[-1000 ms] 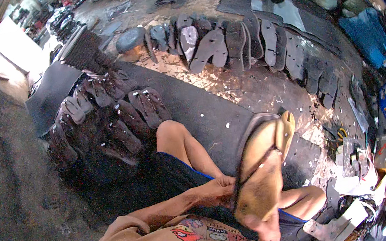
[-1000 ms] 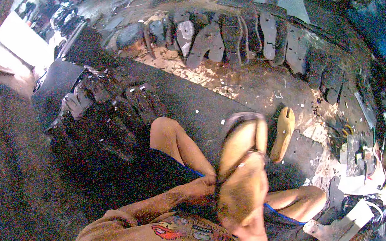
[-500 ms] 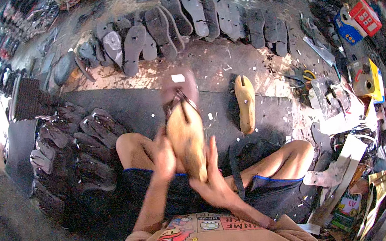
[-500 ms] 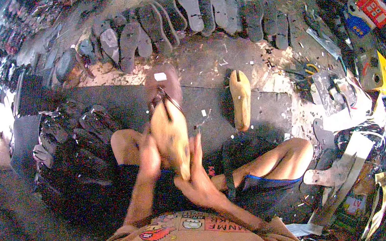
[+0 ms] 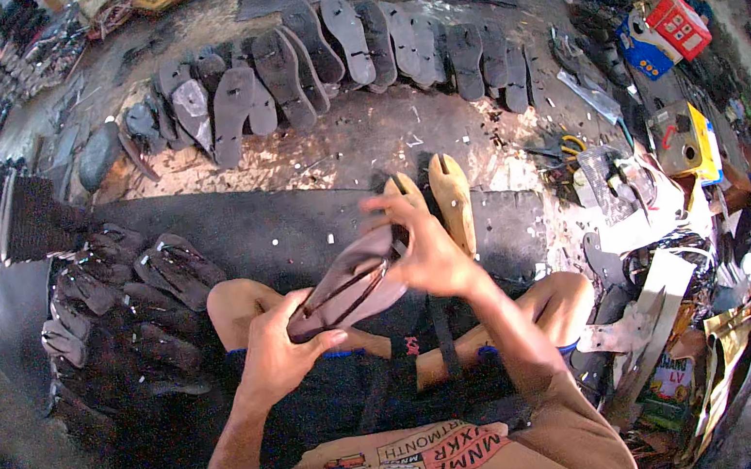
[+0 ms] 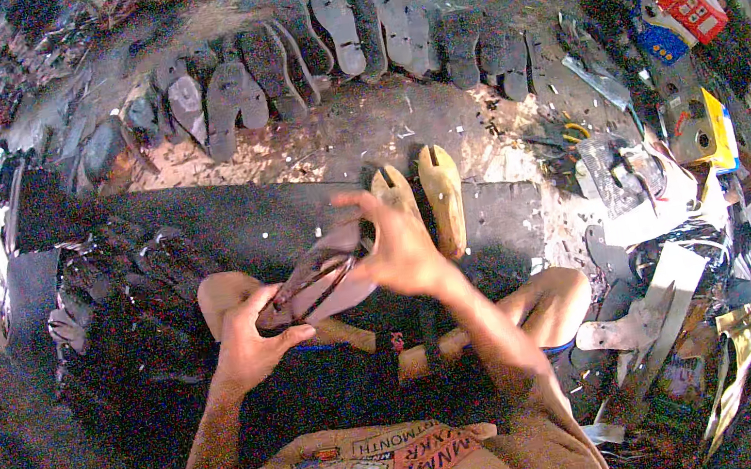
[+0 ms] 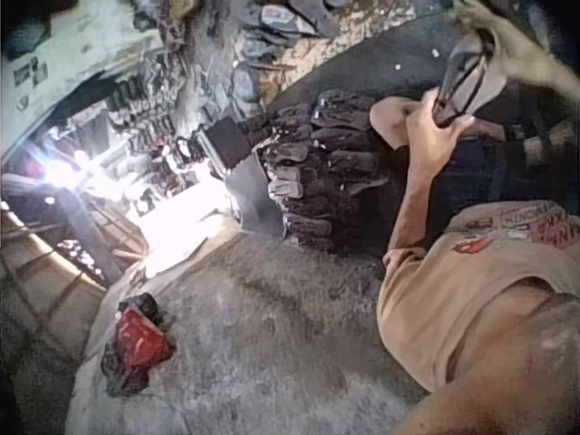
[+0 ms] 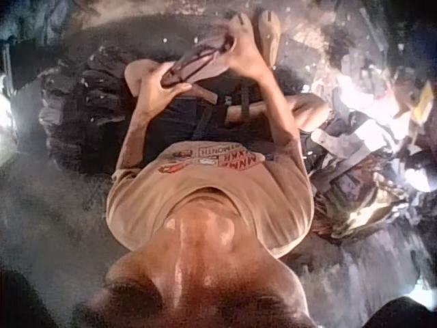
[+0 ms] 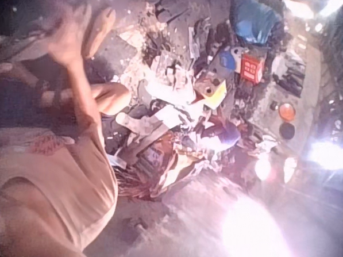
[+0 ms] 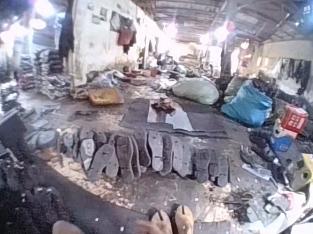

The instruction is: The person sits on the floor and repeatedly attaches flip-flop straps to wooden sandal lasts, pressing the straps into place and adjusting them by hand. The person handles multiple sandals one at a time, picking up straps and lasts, and pressing the components together.

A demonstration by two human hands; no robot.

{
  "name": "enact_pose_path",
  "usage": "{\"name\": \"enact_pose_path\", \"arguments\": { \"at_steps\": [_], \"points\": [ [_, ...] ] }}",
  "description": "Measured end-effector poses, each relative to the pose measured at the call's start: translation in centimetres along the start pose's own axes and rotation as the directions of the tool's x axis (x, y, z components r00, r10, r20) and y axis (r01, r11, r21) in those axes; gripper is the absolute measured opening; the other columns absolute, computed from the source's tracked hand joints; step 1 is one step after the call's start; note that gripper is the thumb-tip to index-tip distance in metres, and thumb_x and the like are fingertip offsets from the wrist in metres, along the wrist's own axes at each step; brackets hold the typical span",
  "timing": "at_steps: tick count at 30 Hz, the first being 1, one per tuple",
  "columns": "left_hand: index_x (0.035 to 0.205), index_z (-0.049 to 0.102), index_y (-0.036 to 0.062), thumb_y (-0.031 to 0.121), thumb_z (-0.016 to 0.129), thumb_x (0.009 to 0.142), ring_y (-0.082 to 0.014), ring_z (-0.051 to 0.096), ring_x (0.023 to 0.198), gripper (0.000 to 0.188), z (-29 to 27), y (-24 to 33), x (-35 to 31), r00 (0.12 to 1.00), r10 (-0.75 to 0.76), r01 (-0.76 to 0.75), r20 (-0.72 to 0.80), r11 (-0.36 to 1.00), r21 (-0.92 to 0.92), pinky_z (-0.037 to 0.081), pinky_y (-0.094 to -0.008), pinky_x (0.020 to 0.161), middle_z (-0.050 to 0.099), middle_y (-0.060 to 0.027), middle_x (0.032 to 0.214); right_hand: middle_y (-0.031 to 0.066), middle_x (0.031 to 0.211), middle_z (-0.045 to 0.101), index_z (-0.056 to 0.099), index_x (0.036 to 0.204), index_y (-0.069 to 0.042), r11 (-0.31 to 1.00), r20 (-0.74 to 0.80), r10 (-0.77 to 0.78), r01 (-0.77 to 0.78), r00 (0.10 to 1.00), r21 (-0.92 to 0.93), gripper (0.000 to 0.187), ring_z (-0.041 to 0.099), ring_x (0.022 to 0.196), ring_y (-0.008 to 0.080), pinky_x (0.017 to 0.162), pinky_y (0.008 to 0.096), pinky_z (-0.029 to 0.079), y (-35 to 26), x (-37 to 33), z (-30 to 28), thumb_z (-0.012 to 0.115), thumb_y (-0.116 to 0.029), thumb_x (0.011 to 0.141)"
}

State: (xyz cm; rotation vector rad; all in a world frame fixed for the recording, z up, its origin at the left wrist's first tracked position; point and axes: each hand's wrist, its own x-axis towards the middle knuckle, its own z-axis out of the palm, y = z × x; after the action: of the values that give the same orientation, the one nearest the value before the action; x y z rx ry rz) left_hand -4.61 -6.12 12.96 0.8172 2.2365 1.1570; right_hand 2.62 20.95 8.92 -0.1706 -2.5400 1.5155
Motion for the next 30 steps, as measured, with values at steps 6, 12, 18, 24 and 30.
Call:
{"name": "enact_pose_path", "arguments": {
  "at_steps": [6,12,18,24,30],
  "points": [
    [0.132,0.065,-0.0056,0.003,0.082,0.089,-0.0203,0.067,0.114,0.047,-0.9,-8.5,-6.9,0.913,-0.401,0.363,-0.071,0.881,-0.302,0.054,-0.0356,0.102,0.069,-0.0095,0.125,0.0143,0.126,0.073,0.061,0.144,-0.005,0.964,0.451,-0.125,0.000,0.884,0.268,0.082,0.069,0.113,0.0223,0.099,0.0388,0.056,3.5,4.8,2.7,0.097,-0.024,0.073],
    [0.159,0.038,0.0103,0.017,0.075,0.099,-0.0381,0.056,0.134,0.071,-2.4,-25.8,-30.6,0.177,-0.774,0.096,-0.608,0.628,-0.772,0.046,-0.0553,0.106,0.055,-0.0160,0.148,0.0263,0.139,0.062,0.055,0.145,0.001,-0.114,-0.523,-0.162,-0.542,0.837,-0.833,0.058,0.062,0.122,0.0408,0.098,0.0519,0.054,29.7,18.6,-10.5,0.061,-0.035,0.099],
    [0.146,0.045,0.0158,0.010,0.073,0.100,-0.0338,0.060,0.124,0.054,2.4,-24.9,-28.9,-0.111,-0.928,-0.270,-0.355,0.372,-0.888,0.052,-0.0576,0.103,0.061,-0.0116,0.137,0.0223,0.141,0.064,0.059,0.144,-0.002,0.016,-0.145,-0.615,-0.172,0.775,-0.985,0.081,0.060,0.134,0.0374,0.109,0.0509,0.050,40.4,14.6,-26.6,0.064,-0.066,0.096],
    [0.160,0.034,0.0110,0.009,0.070,0.103,-0.0365,0.052,0.138,0.068,2.2,-25.5,-29.0,-0.057,-0.921,-0.428,-0.386,0.372,-0.824,0.046,-0.0574,0.115,0.053,-0.0139,0.150,0.0210,0.140,0.069,0.072,0.134,0.000,0.566,-0.521,-0.363,-0.261,0.772,-0.782,0.060,0.066,0.126,0.0393,0.104,0.0467,0.053,33.9,13.5,-25.7,0.068,-0.051,0.102],
    [0.145,0.058,0.0052,0.004,0.067,0.100,-0.0246,0.058,0.134,0.046,-0.1,-18.7,-17.0,0.098,-0.497,0.416,-0.862,0.807,-0.418,0.050,-0.0397,0.111,0.056,-0.0133,0.148,0.0149,0.125,0.070,0.069,0.131,-0.001,0.984,-0.804,0.030,-0.157,0.594,-0.079,0.048,0.066,0.113,0.0315,0.099,0.0421,0.053,14.4,-1.2,-18.1,0.071,-0.037,0.098]
  ]
}}
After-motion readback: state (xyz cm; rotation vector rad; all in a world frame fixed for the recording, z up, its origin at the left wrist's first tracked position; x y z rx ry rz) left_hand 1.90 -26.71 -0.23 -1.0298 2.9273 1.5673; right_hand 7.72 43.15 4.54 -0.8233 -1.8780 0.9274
